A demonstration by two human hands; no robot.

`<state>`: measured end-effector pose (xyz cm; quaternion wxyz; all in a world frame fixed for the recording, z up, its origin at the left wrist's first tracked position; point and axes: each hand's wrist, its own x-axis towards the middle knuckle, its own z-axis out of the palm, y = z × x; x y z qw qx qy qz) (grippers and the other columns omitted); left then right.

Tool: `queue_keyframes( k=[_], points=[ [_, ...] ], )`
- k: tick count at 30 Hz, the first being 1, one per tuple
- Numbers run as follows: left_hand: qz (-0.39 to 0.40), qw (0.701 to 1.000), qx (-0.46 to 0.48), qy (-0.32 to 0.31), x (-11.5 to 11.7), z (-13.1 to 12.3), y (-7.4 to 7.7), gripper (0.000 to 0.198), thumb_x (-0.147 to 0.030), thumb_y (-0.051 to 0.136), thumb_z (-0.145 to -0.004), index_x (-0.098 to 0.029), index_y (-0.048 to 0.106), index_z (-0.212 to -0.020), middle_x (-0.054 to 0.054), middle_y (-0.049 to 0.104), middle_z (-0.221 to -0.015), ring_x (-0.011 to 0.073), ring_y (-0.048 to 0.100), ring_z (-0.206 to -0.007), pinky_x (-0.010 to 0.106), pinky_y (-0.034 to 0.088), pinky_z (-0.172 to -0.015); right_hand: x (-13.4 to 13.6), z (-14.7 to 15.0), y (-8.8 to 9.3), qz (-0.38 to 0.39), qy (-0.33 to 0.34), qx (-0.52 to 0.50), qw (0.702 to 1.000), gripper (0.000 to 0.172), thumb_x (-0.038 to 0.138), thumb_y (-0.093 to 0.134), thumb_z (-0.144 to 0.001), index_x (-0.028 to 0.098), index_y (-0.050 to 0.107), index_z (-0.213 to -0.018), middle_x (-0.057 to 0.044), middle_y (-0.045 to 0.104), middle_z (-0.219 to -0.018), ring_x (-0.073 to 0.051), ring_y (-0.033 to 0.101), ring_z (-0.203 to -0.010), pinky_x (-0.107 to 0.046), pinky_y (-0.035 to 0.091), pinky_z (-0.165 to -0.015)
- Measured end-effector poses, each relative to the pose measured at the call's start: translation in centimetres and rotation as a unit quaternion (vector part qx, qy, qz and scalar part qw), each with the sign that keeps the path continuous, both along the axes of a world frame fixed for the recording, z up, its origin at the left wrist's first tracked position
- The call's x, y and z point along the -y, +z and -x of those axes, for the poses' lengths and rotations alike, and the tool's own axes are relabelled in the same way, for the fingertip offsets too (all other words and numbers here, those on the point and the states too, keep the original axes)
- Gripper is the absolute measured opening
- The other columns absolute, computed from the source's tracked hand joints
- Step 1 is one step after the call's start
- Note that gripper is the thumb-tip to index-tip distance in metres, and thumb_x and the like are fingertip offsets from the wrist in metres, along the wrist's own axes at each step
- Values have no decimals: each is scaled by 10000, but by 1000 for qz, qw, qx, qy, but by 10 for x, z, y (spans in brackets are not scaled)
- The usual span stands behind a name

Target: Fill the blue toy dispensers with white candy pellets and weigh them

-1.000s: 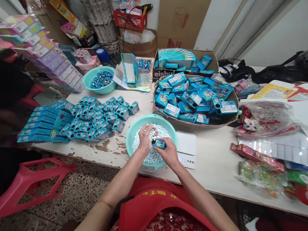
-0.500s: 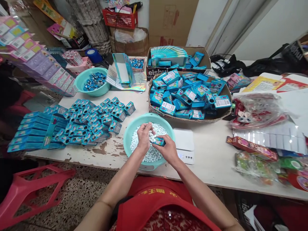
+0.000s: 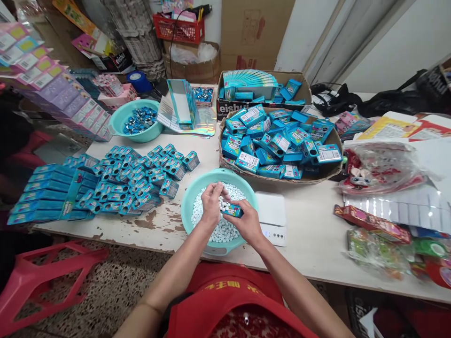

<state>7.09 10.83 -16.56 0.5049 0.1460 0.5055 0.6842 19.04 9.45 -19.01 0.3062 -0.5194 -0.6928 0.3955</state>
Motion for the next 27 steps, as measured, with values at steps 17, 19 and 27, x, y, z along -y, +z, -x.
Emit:
queue_keyframes(
  k=[17,19,27],
  points=[
    [-14,999,-33,-29,4,-2,1,377,-497,610,-756,-165,548,-589,-8,531,-551,106,522,-506,246,447,-537,-3,-1,0,37,12,-71,997,350,402,747,-668,224,676,-962,-45,651,-909,-232,607,-891,-382,475,-820],
    [2,998,-68,-8,7,10,-8,402,-531,547,-788,-171,540,-609,-2,529,-568,119,524,-523,262,457,-559,-3,-7,-1,51,18,-90,994,363,400,772,-640,229,681,-947,-45,660,-920,-235,609,-903,-387,474,-835],
    [356,702,-565,-250,43,31,-82,334,-372,568,-791,-228,615,-1089,139,524,-1280,350,400,-1239,527,326,-1001,-10,-25,-10,87,16,-114,990,396,431,787,-608,218,689,-927,-58,665,-946,-251,614,-916,-406,488,-833]
  ],
)
